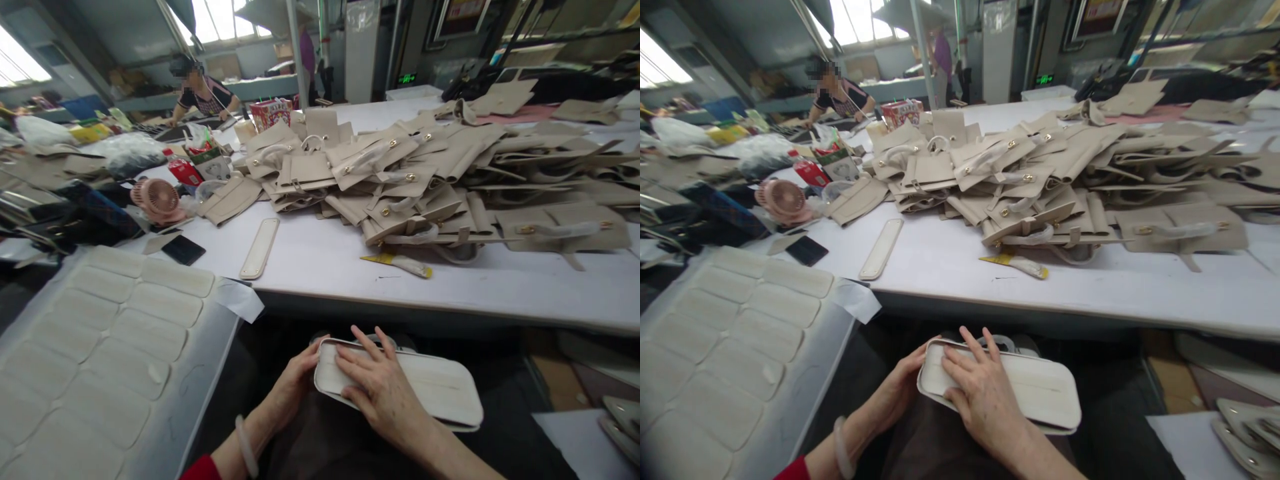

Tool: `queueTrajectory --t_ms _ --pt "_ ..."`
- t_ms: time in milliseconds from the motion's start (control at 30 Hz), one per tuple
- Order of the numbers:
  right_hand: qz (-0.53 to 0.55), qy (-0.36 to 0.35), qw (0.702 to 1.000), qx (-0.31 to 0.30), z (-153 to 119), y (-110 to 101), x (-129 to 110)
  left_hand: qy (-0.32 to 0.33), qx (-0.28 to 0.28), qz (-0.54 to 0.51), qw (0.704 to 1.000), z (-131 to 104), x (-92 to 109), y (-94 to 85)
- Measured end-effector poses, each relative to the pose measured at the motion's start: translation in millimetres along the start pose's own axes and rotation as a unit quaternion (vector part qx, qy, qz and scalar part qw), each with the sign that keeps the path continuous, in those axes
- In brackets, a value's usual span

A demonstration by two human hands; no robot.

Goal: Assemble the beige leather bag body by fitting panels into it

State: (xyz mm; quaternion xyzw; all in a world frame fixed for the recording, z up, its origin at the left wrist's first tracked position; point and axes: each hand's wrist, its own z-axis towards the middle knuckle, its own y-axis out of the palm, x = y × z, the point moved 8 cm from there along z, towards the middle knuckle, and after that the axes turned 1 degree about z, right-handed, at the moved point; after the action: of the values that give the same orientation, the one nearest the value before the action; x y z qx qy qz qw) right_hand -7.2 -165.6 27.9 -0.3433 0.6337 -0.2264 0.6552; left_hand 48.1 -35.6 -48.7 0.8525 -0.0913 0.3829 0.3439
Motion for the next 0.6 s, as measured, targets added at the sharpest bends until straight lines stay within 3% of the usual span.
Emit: queueTrajectory --t_ms 433,600 --pt "-0.001 -0.012 1.0 -0.005 0 -1 -3 0.012 0.053 0.111 0.992 3 5 -11.5" --pt "0.011 -0.017 1.0 0.022 0 -2 0 0.033 0.071 0.173 0.982 7 6 -20.2"
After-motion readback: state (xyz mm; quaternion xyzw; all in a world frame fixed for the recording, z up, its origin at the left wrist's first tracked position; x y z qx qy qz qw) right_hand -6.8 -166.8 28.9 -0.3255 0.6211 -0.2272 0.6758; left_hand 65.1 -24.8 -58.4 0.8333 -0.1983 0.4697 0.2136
